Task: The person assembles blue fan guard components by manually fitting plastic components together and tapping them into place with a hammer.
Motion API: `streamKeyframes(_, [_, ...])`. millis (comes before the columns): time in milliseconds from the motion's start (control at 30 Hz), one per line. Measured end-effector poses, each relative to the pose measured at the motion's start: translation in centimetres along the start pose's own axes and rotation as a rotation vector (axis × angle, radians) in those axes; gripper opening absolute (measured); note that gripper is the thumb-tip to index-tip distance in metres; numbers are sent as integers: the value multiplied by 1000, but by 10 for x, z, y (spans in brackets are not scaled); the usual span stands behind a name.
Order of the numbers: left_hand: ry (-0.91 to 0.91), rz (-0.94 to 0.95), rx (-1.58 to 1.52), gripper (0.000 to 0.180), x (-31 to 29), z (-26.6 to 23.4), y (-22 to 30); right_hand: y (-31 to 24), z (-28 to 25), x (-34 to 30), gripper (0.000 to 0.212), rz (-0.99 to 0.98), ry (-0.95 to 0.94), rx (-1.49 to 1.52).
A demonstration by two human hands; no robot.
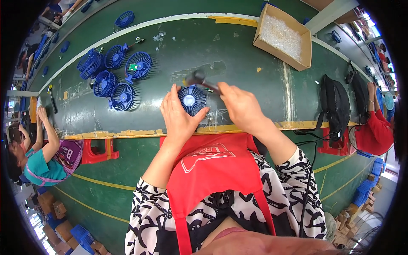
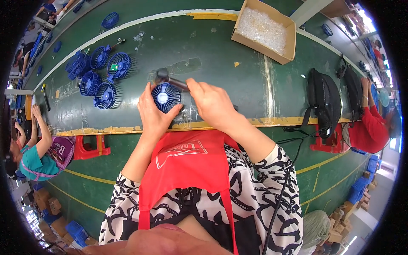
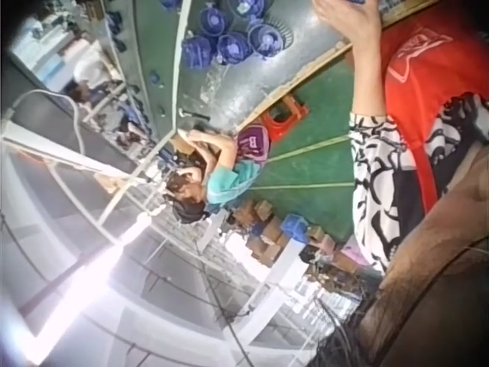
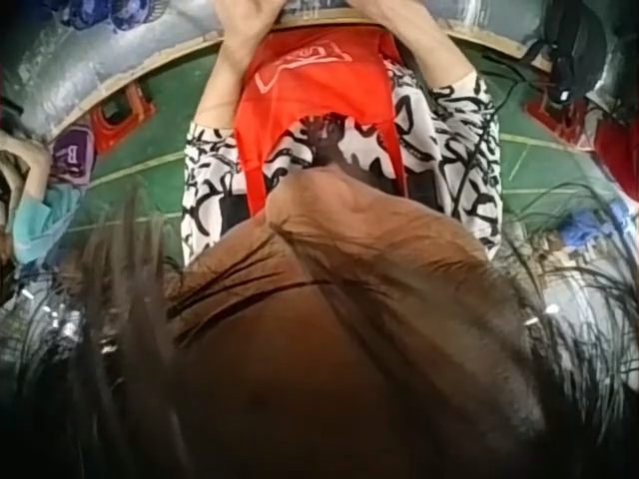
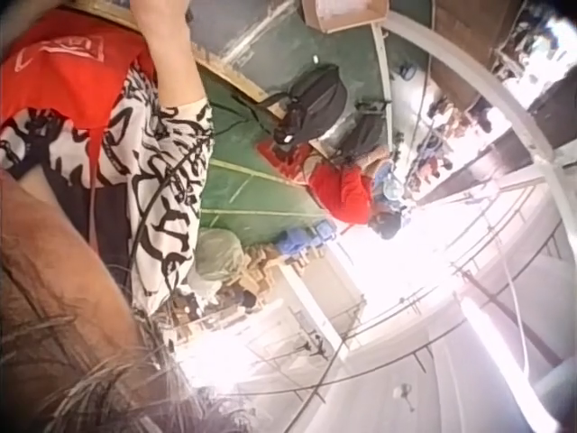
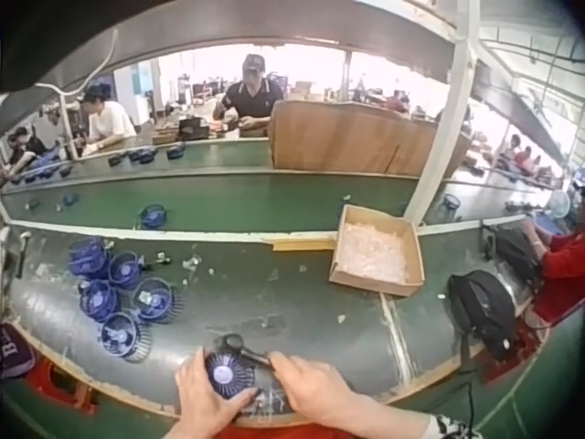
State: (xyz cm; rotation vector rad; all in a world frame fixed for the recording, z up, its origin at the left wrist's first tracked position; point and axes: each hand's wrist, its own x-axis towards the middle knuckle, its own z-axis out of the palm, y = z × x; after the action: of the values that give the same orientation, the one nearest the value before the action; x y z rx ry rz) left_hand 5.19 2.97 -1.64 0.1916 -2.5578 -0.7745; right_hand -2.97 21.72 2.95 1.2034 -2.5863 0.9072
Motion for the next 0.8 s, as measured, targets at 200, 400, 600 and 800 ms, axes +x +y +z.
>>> streamKeyframes(200, [-10, -12, 5, 103, -1, 0, 0, -15, -12, 11, 29, -39, 180, 58])
streamKeyframes(400, [14, 1, 5, 104, -1, 0, 1, -16, -25, 16, 43, -274, 530, 152])
streamKeyframes(600, [-25, 1, 13, 100, -4, -1, 1, 13, 21, -16, 35, 50, 20, -248])
streamKeyframes(800, [4, 0, -179, 99, -4, -4, -2, 19, 5, 4, 14, 50, 261, -89])
